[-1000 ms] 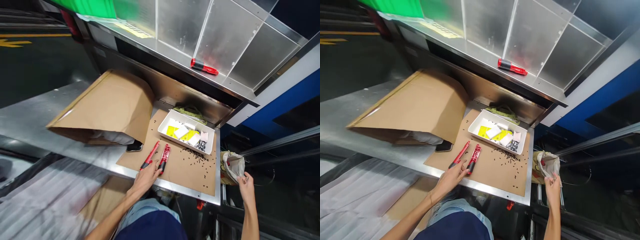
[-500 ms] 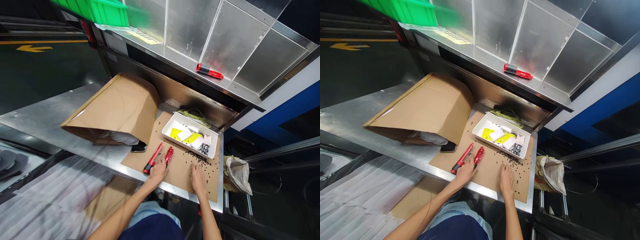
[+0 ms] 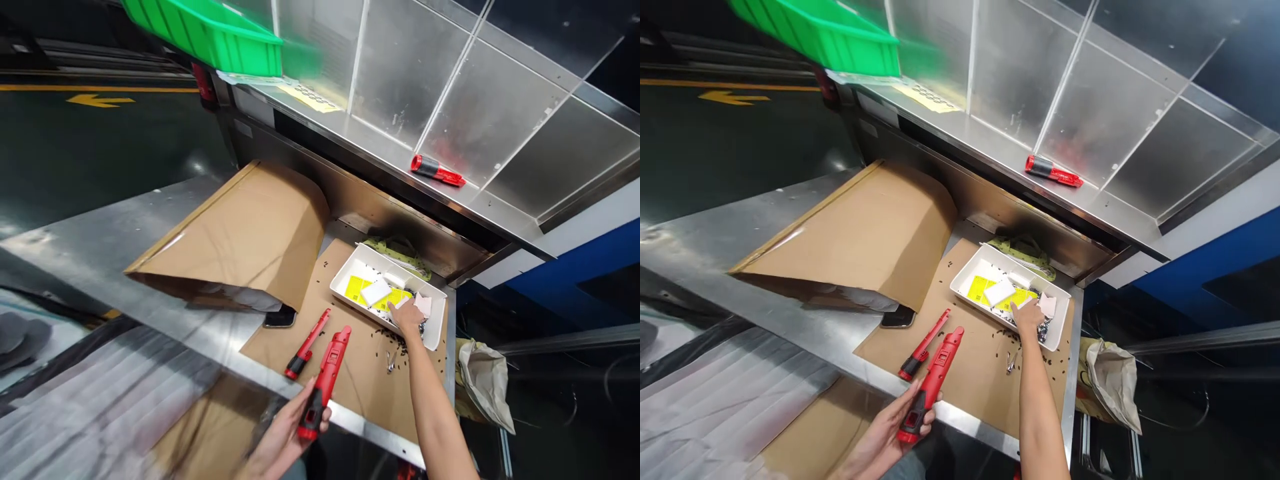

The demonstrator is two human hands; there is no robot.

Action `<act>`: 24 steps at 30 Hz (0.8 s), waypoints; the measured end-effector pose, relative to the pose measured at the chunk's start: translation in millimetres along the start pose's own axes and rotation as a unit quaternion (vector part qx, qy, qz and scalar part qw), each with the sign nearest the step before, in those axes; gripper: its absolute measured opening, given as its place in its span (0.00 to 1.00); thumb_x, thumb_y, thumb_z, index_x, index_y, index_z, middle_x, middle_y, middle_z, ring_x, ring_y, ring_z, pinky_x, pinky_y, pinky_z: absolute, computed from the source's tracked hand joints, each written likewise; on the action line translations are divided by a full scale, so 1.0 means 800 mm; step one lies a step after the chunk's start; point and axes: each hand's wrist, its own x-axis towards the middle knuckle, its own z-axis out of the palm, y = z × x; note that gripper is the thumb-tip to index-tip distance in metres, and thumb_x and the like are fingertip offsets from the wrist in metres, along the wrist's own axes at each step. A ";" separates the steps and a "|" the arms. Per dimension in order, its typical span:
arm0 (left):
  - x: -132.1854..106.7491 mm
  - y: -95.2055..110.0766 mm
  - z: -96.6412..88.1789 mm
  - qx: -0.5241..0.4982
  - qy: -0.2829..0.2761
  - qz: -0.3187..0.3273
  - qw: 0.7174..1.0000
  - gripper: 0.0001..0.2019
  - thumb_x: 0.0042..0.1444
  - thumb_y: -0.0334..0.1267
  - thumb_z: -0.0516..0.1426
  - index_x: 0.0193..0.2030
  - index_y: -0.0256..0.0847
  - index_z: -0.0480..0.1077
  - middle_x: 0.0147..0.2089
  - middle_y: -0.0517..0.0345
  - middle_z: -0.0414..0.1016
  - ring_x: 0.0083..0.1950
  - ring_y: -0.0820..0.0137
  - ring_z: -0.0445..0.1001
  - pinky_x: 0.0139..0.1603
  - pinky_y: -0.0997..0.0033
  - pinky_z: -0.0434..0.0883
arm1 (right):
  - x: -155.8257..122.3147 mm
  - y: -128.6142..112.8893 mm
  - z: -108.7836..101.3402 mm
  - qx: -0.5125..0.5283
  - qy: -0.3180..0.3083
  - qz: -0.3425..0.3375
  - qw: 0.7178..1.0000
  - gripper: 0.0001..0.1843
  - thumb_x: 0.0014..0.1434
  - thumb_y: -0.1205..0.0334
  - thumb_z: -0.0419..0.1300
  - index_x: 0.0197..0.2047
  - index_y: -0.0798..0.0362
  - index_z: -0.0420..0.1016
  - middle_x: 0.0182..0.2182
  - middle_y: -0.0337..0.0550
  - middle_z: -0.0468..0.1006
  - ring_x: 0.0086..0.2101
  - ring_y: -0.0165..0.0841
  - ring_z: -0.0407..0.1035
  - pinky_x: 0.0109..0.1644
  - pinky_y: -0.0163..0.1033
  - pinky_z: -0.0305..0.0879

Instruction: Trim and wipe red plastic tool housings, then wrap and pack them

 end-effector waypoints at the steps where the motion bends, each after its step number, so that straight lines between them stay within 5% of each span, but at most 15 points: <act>1: -0.003 0.000 0.006 -0.005 -0.017 -0.002 1.000 0.07 0.60 0.37 0.59 0.34 0.36 0.73 0.30 0.55 0.75 0.26 0.72 0.70 0.25 0.74 0.70 | 0.000 -0.003 0.000 0.005 -0.001 -0.001 1.000 0.25 0.64 0.48 0.59 0.58 0.53 0.67 0.53 0.49 0.72 0.50 0.40 0.70 0.54 0.54 0.67; 5: -0.013 0.002 0.028 -0.015 -0.074 -0.015 0.997 0.08 0.54 0.35 0.64 0.30 0.34 0.73 0.28 0.57 0.73 0.22 0.77 0.66 0.20 0.80 0.64 | -0.017 0.023 -0.025 0.076 0.019 -0.067 0.995 0.26 0.68 0.54 0.50 0.66 0.54 0.59 0.57 0.55 0.69 0.54 0.44 0.67 0.58 0.55 0.63; 9: -0.015 0.001 0.056 -0.017 -0.076 -0.063 0.995 0.16 0.65 0.41 0.53 0.31 0.31 0.72 0.29 0.55 0.73 0.20 0.79 0.67 0.19 0.81 0.64 | -0.088 0.079 -0.051 0.170 0.048 -0.201 0.964 0.30 0.70 0.59 0.32 0.72 0.52 0.48 0.65 0.50 0.61 0.63 0.36 0.57 0.63 0.41 0.59; 15: -0.006 -0.023 0.082 0.077 -0.122 -0.120 0.982 0.25 0.68 0.52 0.44 0.31 0.34 0.68 0.23 0.58 0.69 0.17 0.79 0.65 0.17 0.81 0.62 | -0.213 0.119 -0.025 0.266 0.112 -0.425 0.858 0.26 0.70 0.53 0.44 0.69 0.42 0.57 0.51 0.48 0.67 0.52 0.38 0.66 0.54 0.44 0.67; 20: -0.008 -0.041 0.088 0.147 -0.195 -0.105 0.964 0.23 0.60 0.61 0.52 0.37 0.39 0.65 0.19 0.65 0.66 0.13 0.81 0.55 0.15 0.83 0.49 | -0.227 0.125 -0.013 0.226 0.267 -0.402 0.846 0.23 0.70 0.56 0.46 0.64 0.46 0.67 0.49 0.52 0.64 0.50 0.40 0.65 0.50 0.48 0.69; 24: -0.018 -0.043 0.099 0.183 -0.158 -0.097 0.965 0.26 0.61 0.64 0.47 0.37 0.39 0.63 0.17 0.65 0.64 0.12 0.81 0.52 0.15 0.82 0.45 | -0.250 0.138 -0.010 0.264 0.240 -0.460 0.813 0.22 0.69 0.60 0.46 0.64 0.47 0.66 0.47 0.51 0.64 0.48 0.38 0.66 0.48 0.45 0.70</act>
